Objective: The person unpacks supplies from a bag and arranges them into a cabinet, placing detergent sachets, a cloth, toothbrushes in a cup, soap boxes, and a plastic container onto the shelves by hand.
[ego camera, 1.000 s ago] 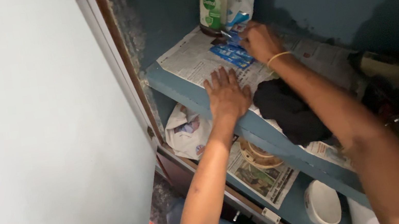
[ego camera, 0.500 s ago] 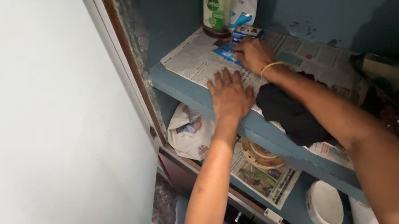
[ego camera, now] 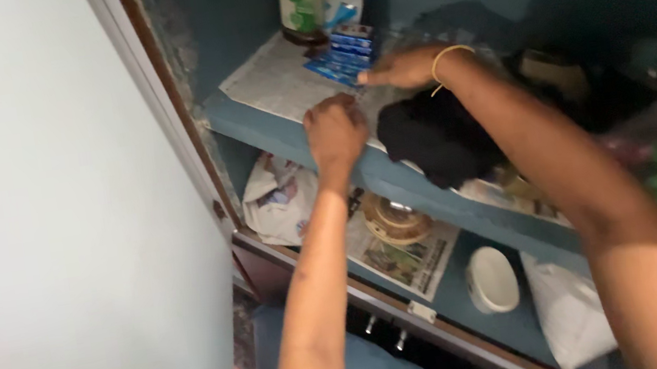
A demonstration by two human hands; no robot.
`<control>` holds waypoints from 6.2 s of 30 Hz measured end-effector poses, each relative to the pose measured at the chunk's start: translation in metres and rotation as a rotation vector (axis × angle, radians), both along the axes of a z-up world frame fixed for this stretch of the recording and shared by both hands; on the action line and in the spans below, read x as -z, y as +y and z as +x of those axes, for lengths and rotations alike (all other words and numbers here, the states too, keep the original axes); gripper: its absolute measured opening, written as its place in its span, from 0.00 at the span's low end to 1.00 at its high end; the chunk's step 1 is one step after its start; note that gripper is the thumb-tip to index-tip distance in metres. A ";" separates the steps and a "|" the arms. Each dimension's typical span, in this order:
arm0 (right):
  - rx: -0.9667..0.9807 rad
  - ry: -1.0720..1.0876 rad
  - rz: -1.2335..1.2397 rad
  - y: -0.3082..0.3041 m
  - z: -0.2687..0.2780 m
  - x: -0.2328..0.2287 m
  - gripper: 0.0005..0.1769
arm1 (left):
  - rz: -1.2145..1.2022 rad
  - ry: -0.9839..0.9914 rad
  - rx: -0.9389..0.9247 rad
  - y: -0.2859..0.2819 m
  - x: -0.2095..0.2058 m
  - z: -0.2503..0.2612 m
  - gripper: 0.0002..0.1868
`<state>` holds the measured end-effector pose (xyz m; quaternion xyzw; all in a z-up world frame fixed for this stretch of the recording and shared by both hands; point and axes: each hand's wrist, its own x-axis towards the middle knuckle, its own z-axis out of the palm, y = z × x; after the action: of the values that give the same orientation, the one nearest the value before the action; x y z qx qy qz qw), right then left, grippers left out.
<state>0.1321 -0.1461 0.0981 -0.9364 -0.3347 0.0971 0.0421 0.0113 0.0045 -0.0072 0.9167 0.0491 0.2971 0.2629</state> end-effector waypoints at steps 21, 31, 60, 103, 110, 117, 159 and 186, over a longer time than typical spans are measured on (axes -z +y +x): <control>-0.140 0.553 1.295 0.002 -0.275 0.122 0.19 | -0.803 -0.290 0.587 0.028 0.052 -0.292 0.43; -0.221 1.413 1.385 0.084 -0.392 0.236 0.15 | -0.511 -0.324 0.052 0.017 0.083 -0.454 0.41; -0.708 2.090 0.442 0.250 -0.910 0.246 0.25 | -0.214 -0.670 -1.187 0.024 0.099 -0.932 0.31; -1.042 0.936 0.188 0.827 -1.086 0.456 0.28 | 0.047 0.044 -1.585 0.472 0.166 -1.197 0.15; -0.930 1.150 0.852 0.778 -1.135 0.340 0.16 | 0.328 0.602 -1.692 0.495 0.128 -1.266 0.05; -2.052 1.199 0.008 0.691 -1.262 0.347 0.20 | 0.376 0.311 -1.674 0.541 0.120 -1.335 0.12; -1.979 -0.140 0.707 0.898 -1.401 0.492 0.25 | 0.151 -0.089 -1.427 0.534 0.094 -1.380 0.13; -1.778 0.263 -0.472 0.926 -1.316 0.347 0.17 | 0.075 -0.067 -1.506 0.536 0.096 -1.372 0.16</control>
<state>-1.1842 0.7799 -0.2489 -0.3014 -0.8936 0.2647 -0.2016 -1.3608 0.5406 -0.1030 0.6341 0.6442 0.4257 -0.0412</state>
